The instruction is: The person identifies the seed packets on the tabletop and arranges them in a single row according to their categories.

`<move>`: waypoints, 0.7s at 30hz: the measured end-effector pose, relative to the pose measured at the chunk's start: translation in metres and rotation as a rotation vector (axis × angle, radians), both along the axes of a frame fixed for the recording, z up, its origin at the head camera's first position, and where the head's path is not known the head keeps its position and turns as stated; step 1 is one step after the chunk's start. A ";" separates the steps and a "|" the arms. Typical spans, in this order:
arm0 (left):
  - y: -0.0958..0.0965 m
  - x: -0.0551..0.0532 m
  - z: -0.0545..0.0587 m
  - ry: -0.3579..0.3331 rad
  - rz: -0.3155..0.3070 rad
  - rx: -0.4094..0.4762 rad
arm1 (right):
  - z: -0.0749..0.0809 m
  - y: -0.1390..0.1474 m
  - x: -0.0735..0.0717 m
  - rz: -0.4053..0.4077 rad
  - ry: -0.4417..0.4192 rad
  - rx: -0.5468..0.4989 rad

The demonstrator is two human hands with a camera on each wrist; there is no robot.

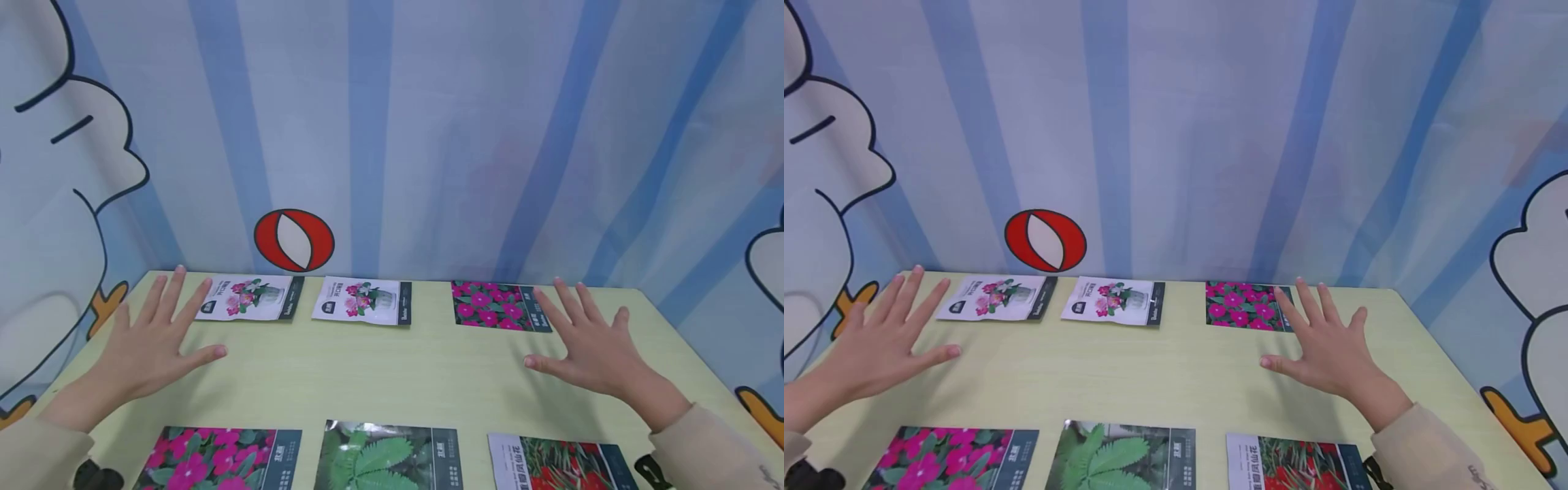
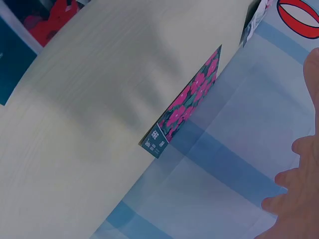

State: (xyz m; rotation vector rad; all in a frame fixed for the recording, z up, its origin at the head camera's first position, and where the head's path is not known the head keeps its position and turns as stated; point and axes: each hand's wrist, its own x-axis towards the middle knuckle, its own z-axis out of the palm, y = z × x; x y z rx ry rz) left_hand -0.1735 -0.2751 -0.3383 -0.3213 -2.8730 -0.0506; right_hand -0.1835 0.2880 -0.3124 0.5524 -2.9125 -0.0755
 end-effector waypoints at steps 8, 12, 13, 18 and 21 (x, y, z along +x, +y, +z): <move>-0.003 -0.004 -0.001 -0.027 0.014 0.010 | 0.002 -0.006 -0.003 0.006 0.005 -0.020; -0.006 -0.010 0.001 -0.078 0.036 0.011 | 0.003 -0.013 -0.008 0.027 0.017 -0.046; -0.007 -0.011 0.001 -0.089 0.037 0.012 | 0.002 -0.015 -0.009 0.035 0.021 -0.053; -0.015 -0.017 0.003 -0.129 -0.010 0.107 | 0.003 -0.025 -0.017 0.102 0.026 -0.078; -0.016 -0.020 0.004 -0.134 -0.040 0.187 | 0.004 -0.030 -0.023 0.142 0.016 -0.086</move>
